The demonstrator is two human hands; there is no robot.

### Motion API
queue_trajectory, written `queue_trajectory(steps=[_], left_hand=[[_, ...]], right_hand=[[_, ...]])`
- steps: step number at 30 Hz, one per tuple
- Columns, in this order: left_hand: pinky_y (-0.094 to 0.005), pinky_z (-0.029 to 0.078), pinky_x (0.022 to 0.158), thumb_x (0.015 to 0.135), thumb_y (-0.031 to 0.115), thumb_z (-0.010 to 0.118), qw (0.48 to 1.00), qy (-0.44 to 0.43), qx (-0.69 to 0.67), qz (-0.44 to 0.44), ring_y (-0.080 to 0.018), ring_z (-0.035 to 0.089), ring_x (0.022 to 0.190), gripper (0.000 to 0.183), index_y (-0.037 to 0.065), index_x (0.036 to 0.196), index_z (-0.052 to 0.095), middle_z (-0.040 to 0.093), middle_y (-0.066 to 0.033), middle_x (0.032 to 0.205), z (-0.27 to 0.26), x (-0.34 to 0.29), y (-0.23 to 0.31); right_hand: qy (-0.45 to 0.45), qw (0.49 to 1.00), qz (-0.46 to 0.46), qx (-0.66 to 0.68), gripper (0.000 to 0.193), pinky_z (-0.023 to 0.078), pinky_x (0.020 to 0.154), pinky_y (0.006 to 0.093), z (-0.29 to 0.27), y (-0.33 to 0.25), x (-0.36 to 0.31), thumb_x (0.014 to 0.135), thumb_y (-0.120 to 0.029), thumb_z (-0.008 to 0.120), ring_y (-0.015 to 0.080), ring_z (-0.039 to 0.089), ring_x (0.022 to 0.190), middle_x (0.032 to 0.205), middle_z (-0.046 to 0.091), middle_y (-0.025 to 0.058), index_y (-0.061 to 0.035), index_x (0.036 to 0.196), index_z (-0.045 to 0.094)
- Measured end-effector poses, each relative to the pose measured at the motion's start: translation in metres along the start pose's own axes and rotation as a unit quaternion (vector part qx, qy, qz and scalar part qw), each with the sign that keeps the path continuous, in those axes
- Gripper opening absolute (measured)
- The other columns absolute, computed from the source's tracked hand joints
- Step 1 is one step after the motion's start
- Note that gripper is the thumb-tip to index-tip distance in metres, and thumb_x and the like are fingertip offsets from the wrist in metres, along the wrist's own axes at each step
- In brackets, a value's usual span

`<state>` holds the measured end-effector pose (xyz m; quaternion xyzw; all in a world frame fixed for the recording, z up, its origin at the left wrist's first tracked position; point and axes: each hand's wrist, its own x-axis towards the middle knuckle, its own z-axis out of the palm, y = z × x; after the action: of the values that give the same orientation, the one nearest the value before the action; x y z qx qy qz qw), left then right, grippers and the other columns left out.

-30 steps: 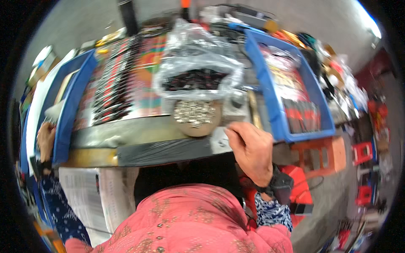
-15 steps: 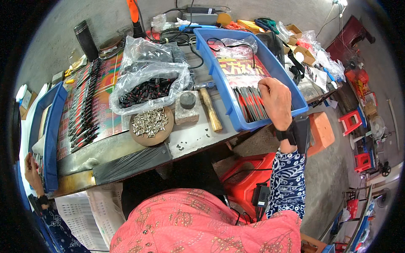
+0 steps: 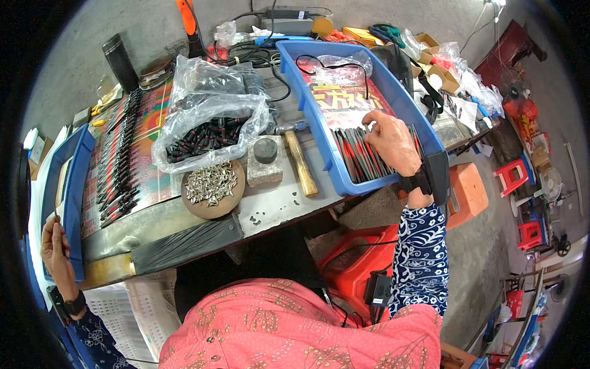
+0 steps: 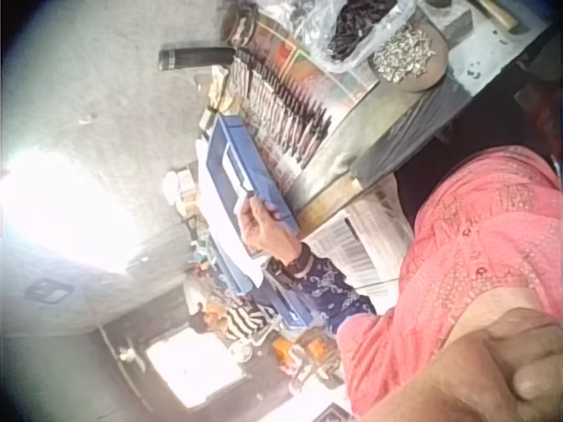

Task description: The person repeatedly picks up a black pen barrel, inserts a small metal component into it, and places the assembled pen into a blue tray. The process is repeated multiple times with consistent hand movements.

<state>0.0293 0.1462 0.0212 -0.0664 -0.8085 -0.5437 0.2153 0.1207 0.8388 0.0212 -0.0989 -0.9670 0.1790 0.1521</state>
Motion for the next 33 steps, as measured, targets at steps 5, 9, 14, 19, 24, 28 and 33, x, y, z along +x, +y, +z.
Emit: queue_trajectory(steps=[5, 9, 14, 19, 24, 28, 33], left_hand=[[-0.0171, 0.038, 0.063, 0.098, 0.010, 0.062, 0.998, -0.040, -0.044, 0.001, -0.0043, 0.049, 0.069, 0.016, 0.001, 0.111, 0.063, 0.061, 0.0004, 0.088, 0.029, -0.016, 0.010], [-0.0190, 0.042, 0.071, 0.097, 0.006, 0.061, 0.995, -0.070, -0.072, 0.003, -0.0066, 0.054, 0.076, 0.025, -0.003, 0.119, 0.062, 0.064, -0.0027, 0.091, 0.045, -0.026, 0.020], [-0.0198, 0.045, 0.073, 0.095, 0.003, 0.061, 0.992, -0.080, -0.089, -0.027, -0.0071, 0.059, 0.081, 0.029, -0.006, 0.123, 0.062, 0.066, -0.0037, 0.092, 0.062, -0.037, 0.037], [-0.0207, 0.045, 0.064, 0.091, 0.001, 0.062, 0.991, -0.082, -0.095, -0.036, -0.0091, 0.061, 0.071, 0.016, -0.005, 0.106, 0.065, 0.067, -0.0055, 0.082, 0.086, -0.054, 0.065], [-0.0178, 0.046, 0.055, 0.088, 0.000, 0.064, 0.977, -0.133, -0.137, -0.092, -0.0099, 0.067, 0.067, 0.013, -0.002, 0.102, 0.065, 0.070, -0.0070, 0.083, 0.110, -0.075, 0.091], [-0.0169, 0.048, 0.050, 0.089, 0.000, 0.067, 0.938, -0.187, -0.245, -0.157, -0.0116, 0.069, 0.070, 0.012, -0.001, 0.100, 0.065, 0.071, -0.0076, 0.084, 0.127, -0.092, 0.099], [-0.0184, 0.050, 0.053, 0.091, 0.002, 0.069, 0.897, -0.232, -0.331, -0.179, -0.0094, 0.068, 0.069, 0.010, -0.002, 0.099, 0.065, 0.069, -0.0060, 0.083, 0.146, -0.109, 0.099]], right_hand=[[0.031, 0.999, 0.023, 0.036, 0.017, 0.049, 0.058, 0.0369, 0.001, 0.002, -0.007, 0.078, -0.005, 0.069, 0.0259, 0.064, 0.058, 0.062, 0.062, 0.0144, 0.0031, 0.090, 0.061], [-0.054, 0.990, 0.086, 0.099, 0.013, 0.040, 0.045, 0.0264, -0.006, 0.006, -0.016, 0.081, -0.002, 0.068, 0.0084, 0.054, 0.048, 0.059, 0.054, 0.0033, 0.0053, 0.078, 0.057], [0.021, 0.984, 0.089, 0.152, 0.013, 0.042, 0.047, 0.0257, -0.010, -0.010, -0.027, 0.083, -0.004, 0.066, 0.0088, 0.055, 0.052, 0.062, 0.058, 0.0056, 0.0069, 0.083, 0.059], [0.171, 0.961, 0.027, 0.218, 0.013, 0.041, 0.055, 0.0215, -0.011, -0.068, -0.050, 0.089, -0.002, 0.066, 0.0049, 0.051, 0.064, 0.079, 0.058, 0.0021, 0.0039, 0.097, 0.059], [0.104, 0.938, -0.001, 0.331, 0.010, 0.041, 0.053, 0.0193, 0.006, -0.139, -0.075, 0.089, -0.001, 0.068, 0.0042, 0.053, 0.063, 0.079, 0.059, 0.0003, -0.0025, 0.089, 0.058], [-0.039, 0.874, -0.044, 0.483, 0.006, 0.049, 0.052, 0.0200, 0.043, -0.182, -0.084, 0.090, 0.002, 0.065, 0.0052, 0.058, 0.061, 0.083, 0.063, 0.0020, -0.0003, 0.089, 0.059], [-0.202, 0.809, -0.003, 0.553, 0.020, 0.052, 0.054, 0.0200, 0.082, -0.225, -0.097, 0.088, 0.002, 0.066, 0.0070, 0.061, 0.063, 0.080, 0.064, 0.0030, 0.0038, 0.107, 0.061]])
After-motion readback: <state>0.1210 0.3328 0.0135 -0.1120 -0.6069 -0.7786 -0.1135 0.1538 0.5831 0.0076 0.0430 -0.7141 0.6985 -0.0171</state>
